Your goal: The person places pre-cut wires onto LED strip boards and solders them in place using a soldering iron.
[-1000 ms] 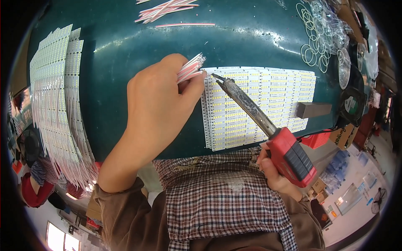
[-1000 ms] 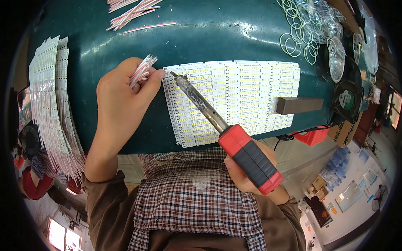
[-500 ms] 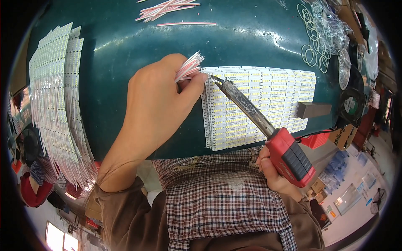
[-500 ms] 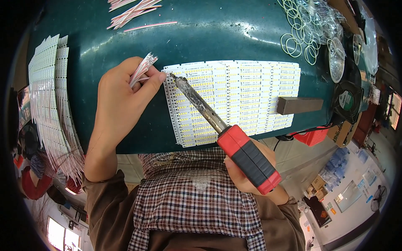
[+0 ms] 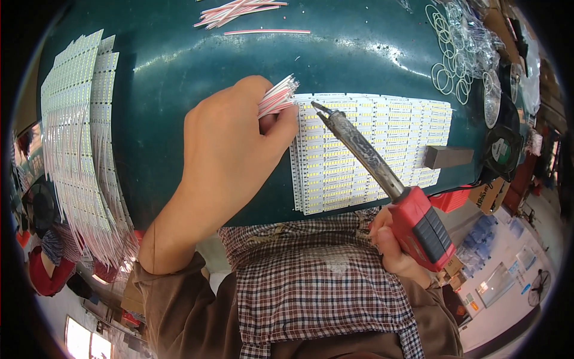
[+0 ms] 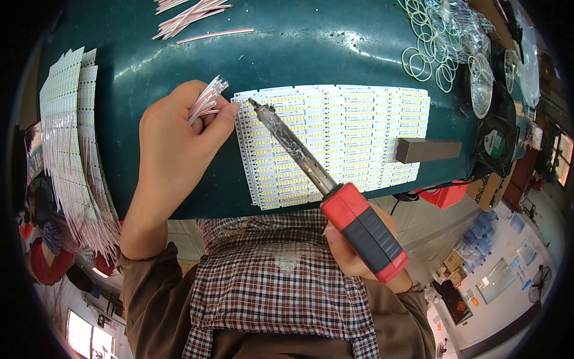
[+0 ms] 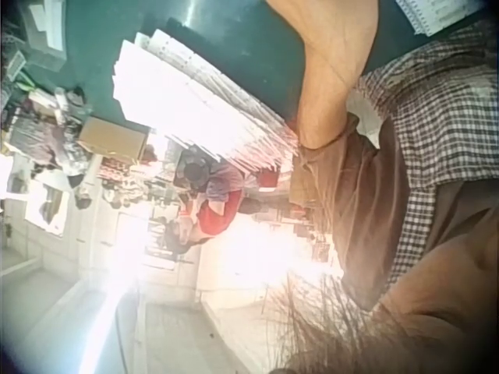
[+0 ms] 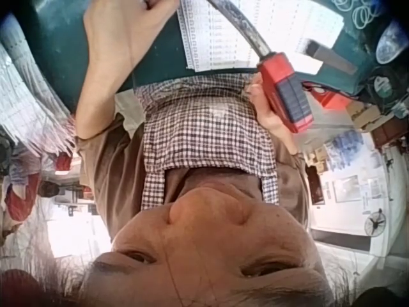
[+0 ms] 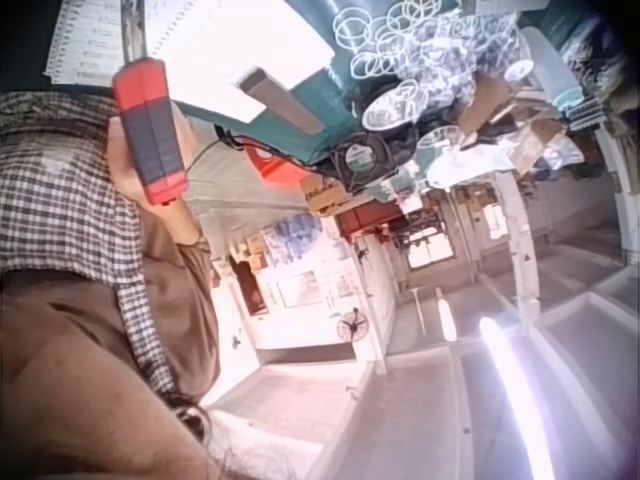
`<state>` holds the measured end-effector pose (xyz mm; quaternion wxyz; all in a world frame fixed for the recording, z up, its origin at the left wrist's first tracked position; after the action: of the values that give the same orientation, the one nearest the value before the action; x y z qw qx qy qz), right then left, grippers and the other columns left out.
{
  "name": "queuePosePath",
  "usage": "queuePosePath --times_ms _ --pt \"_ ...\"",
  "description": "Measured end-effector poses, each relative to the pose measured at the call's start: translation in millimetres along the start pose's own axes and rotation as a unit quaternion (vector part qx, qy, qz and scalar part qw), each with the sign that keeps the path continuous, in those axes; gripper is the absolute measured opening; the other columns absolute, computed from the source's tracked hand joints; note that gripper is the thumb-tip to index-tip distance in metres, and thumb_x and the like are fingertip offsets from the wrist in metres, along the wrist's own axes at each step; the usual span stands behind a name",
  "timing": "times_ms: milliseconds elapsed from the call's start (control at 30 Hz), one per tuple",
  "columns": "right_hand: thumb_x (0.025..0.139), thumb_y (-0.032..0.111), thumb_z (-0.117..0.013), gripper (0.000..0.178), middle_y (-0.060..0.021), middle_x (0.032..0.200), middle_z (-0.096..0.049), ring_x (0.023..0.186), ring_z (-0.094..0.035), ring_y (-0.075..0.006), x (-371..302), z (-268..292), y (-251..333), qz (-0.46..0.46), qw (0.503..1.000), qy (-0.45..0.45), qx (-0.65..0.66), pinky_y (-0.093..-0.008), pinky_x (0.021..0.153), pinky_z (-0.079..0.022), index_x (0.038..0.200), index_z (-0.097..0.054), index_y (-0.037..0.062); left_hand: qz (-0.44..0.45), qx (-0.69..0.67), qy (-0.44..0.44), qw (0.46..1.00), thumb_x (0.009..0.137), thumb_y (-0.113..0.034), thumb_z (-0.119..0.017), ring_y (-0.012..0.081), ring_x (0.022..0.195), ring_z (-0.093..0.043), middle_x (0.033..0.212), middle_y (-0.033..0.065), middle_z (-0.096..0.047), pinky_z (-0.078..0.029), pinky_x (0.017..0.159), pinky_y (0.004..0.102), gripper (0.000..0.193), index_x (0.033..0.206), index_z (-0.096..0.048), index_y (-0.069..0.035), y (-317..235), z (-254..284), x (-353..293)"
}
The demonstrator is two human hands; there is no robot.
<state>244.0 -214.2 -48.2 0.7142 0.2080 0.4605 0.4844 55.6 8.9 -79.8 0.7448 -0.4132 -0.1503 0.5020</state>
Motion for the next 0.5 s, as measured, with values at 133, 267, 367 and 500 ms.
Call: queuePosePath --times_ms 133,267,367,500 --pt "0.085 0.012 -0.071 0.015 -0.0098 0.082 -0.066 0.066 -0.065 -0.0242 0.0 -1.5 -0.5 -0.014 0.999 -0.015 0.025 -0.0321 0.059 -0.050 0.097 -0.068 0.0021 0.003 0.009 0.007 1.000 0.083 -0.015 -0.073 0.0271 0.058 -0.063 0.068 0.0130 -0.065 -0.048 0.054 0.0363 0.021 0.077 -0.059 -0.001 -1.2 -0.4 -0.3" --pt "0.086 0.012 -0.070 0.014 -0.0098 0.083 -0.067 0.068 -0.065 -0.0240 0.1 -1.7 2.9 -0.015 0.999 -0.027 0.045 -0.0317 0.061 -0.052 0.097 -0.068 0.0021 -0.027 -0.021 0.010 0.999 0.090 -0.015 -0.067 0.0164 0.060 -0.058 0.070 0.0083 -0.062 -0.045 0.055 0.0299 0.016 0.088 -0.062 0.000 8.4 -1.6 0.4" --pt "0.087 0.011 -0.070 0.014 -0.0098 0.083 -0.067 0.069 -0.066 -0.0236 1.7 0.2 6.1 -0.018 0.998 -0.027 0.057 -0.0313 0.063 -0.052 0.098 -0.068 0.0020 -0.003 -0.093 0.048 0.994 0.099 -0.016 -0.059 0.0065 0.064 -0.055 0.074 0.0038 -0.062 -0.043 0.058 0.0227 0.018 0.098 -0.065 0.001 14.9 3.1 3.5" --pt "0.087 0.009 -0.071 0.013 -0.0087 0.083 -0.068 0.071 -0.067 -0.0218 -2.6 -3.5 0.4 -0.029 0.993 -0.035 0.109 -0.0306 0.065 -0.053 0.097 -0.068 0.0021 0.034 -0.118 0.046 0.991 0.105 -0.022 -0.052 0.0069 0.070 -0.058 0.081 0.0027 -0.064 -0.047 0.064 0.0221 0.027 0.103 -0.066 0.001 17.8 11.4 -0.4"
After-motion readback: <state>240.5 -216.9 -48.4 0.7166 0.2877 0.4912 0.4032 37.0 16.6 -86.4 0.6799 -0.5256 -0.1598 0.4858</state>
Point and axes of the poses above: each hand's wrist, its own x-axis towards the middle knuckle, its own z-axis out of the back of the hand, y = z × x, the point moved 4 cm from there along x, towards the middle knuckle
